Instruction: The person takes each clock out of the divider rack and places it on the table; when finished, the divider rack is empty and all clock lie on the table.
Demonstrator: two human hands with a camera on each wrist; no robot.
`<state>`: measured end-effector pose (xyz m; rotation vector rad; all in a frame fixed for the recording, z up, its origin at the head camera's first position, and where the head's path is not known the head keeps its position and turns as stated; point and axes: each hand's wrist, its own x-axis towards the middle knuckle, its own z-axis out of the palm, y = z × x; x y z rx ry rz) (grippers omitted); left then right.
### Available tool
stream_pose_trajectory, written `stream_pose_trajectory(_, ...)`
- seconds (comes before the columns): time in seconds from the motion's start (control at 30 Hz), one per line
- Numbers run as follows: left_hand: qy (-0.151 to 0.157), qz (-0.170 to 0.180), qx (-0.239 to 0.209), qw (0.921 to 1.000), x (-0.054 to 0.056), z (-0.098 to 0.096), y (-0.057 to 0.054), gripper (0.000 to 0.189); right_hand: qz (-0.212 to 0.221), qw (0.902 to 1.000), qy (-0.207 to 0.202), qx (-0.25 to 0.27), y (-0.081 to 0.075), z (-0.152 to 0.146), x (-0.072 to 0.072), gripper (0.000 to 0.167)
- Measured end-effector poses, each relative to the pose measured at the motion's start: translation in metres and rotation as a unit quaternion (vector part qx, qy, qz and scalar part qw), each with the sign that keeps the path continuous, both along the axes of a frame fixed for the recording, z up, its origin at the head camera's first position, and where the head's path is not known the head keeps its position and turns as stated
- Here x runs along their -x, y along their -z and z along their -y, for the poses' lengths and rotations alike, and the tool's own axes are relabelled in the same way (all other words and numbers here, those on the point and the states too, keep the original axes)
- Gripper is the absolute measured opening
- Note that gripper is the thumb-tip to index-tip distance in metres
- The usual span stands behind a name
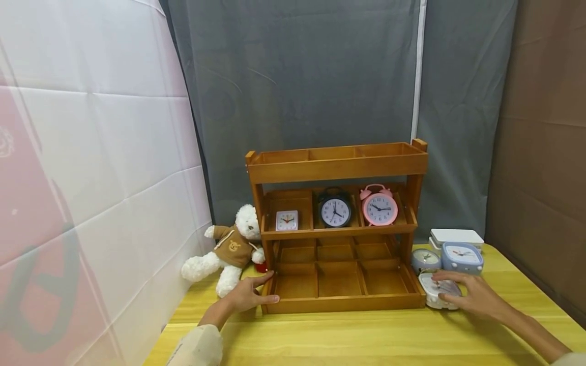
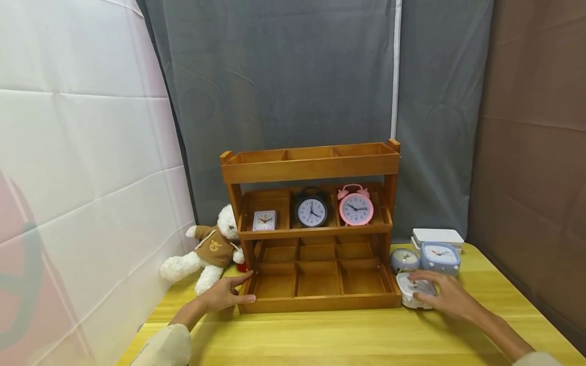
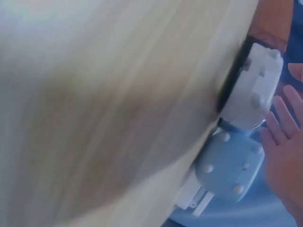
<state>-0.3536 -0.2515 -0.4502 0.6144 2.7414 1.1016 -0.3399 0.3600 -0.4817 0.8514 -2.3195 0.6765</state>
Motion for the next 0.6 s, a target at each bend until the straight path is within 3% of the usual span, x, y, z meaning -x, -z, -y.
stream_pose_trajectory(0.2, 0.001, -0.004, -0.002, 1.0, 0.0, 0.0, 0.001, 0.086, -0.01, 0.9999, -0.002, 0.003, -0.022, 0.012, -0.003, 0.04)
stream_pose_trajectory(0.6, 0.004, -0.009, 0.0, 1.0, -0.001, 0.0, 0.0, 0.086, -0.022, 0.9978, 0.007, 0.063, -0.091, 0.046, -0.012, 0.033)
